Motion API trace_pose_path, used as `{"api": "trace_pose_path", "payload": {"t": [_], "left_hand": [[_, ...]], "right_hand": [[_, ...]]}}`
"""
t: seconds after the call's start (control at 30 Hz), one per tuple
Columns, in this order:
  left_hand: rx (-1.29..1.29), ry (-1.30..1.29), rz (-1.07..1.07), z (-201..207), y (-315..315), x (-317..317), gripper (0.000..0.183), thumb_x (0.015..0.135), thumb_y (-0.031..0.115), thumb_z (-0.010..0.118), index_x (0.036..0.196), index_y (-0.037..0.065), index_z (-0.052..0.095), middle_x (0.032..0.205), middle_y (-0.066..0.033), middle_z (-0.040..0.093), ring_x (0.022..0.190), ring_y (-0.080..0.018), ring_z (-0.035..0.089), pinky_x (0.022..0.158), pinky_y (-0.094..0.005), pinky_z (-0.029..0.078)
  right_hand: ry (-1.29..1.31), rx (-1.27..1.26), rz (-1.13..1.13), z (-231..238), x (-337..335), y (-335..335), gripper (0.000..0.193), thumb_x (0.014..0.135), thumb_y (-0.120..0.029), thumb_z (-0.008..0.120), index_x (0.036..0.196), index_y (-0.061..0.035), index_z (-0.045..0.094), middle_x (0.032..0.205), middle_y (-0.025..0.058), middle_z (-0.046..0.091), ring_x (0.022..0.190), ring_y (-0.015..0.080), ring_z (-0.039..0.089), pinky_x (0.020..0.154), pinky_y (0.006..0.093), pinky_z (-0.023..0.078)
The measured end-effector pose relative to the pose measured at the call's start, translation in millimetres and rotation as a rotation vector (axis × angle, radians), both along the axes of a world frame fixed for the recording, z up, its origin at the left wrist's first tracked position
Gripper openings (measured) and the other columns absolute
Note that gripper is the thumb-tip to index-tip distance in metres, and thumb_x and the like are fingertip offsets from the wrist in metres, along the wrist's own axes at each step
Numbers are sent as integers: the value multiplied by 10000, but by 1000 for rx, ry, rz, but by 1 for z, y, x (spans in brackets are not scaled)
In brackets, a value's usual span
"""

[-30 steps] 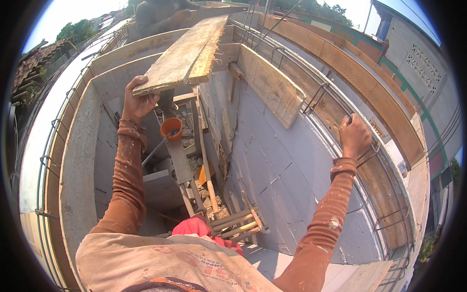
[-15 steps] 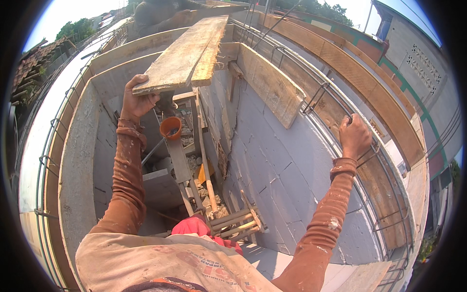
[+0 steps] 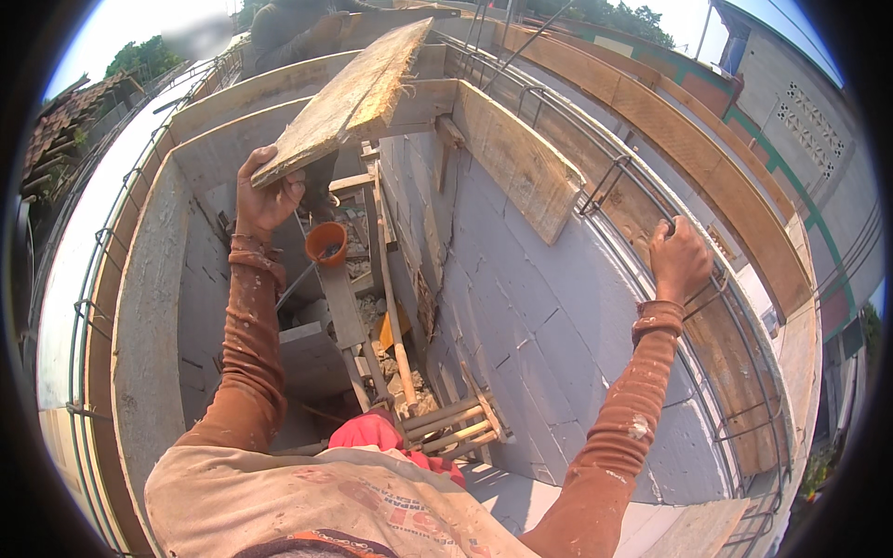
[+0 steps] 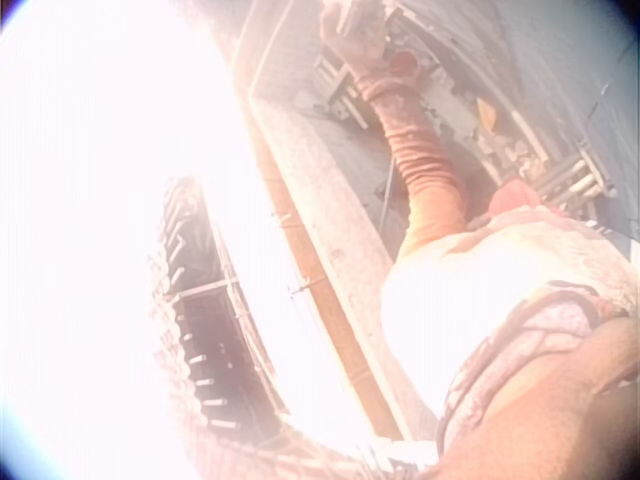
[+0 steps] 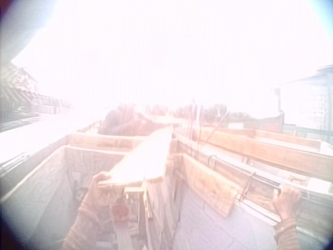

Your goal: The person constructs wooden formwork and positions rebar for a concrete structure using a hammer and manual placement.

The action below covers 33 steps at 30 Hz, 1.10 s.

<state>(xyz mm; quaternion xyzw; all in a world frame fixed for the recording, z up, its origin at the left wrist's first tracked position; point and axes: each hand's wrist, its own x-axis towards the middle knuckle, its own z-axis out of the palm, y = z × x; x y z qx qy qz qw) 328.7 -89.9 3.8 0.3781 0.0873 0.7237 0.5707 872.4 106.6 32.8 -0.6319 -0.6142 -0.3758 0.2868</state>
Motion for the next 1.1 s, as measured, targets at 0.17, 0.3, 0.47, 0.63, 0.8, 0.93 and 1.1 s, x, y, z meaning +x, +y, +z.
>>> {"api": "trace_pose_path", "payload": {"t": [0.17, 0.3, 0.47, 0.63, 0.8, 0.93, 1.1], "left_hand": [[143, -158, -89, -8, 7, -3, 371, 967, 207, 472, 1196, -79, 532, 996, -217, 670, 828, -244, 657, 765, -390, 584], [188, -98, -129, -8, 9, -4, 314, 975, 202, 469, 1140, -52, 552, 1049, -213, 662, 866, -242, 660, 805, -389, 579], [179, -190, -157, -2, 7, 2, 225, 970, 195, 477, 935, 20, 615, 1018, -209, 687, 883, -272, 676, 815, -403, 589], [217, -236, -185, 4, 1, 12, 309, 975, 201, 475, 1129, -37, 596, 1334, -306, 500, 910, -260, 665, 833, -384, 575], [308, -239, -155, -7, 8, 6, 499, 974, 204, 481, 1380, -80, 419, 1494, -359, 274, 922, -245, 658, 839, -371, 563], [172, -201, -78, -10, 5, -26, 571, 988, 193, 468, 1447, -102, 296, 1507, -358, 249, 869, -205, 622, 827, -366, 550], [339, -46, -325, 2, 24, -44, 720, 933, 55, 456, 1544, 37, 76, 1602, -180, 124, 825, -162, 507, 777, -339, 475]], "right_hand": [[0, -4, 1, 2, -1, -2, 220, 852, -335, 620, 953, -155, 694, 881, 62, 727, 822, 255, 693, 740, 396, 502], [-3, -12, -5, 2, -1, -3, 222, 853, -330, 614, 958, -152, 695, 889, 60, 728, 837, 251, 692, 750, 395, 501], [11, 16, 6, 1, 0, -2, 223, 854, -326, 610, 961, -150, 696, 901, 53, 728, 844, 250, 691, 756, 395, 499], [15, -14, -12, 4, -4, -8, 224, 854, -324, 611, 966, -150, 696, 904, 53, 728, 844, 251, 691, 758, 392, 499], [27, 6, 32, 5, -8, -7, 213, 840, -326, 630, 936, -150, 704, 891, 50, 730, 831, 245, 696, 743, 396, 502], [85, 77, 87, -2, -1, 0, 192, 814, -323, 651, 826, -140, 705, 812, 50, 723, 785, 241, 698, 710, 397, 501], [124, 111, 154, -12, 8, 13, 168, 763, -287, 630, 746, -132, 691, 720, 70, 697, 718, 238, 683, 706, 406, 466]]}}
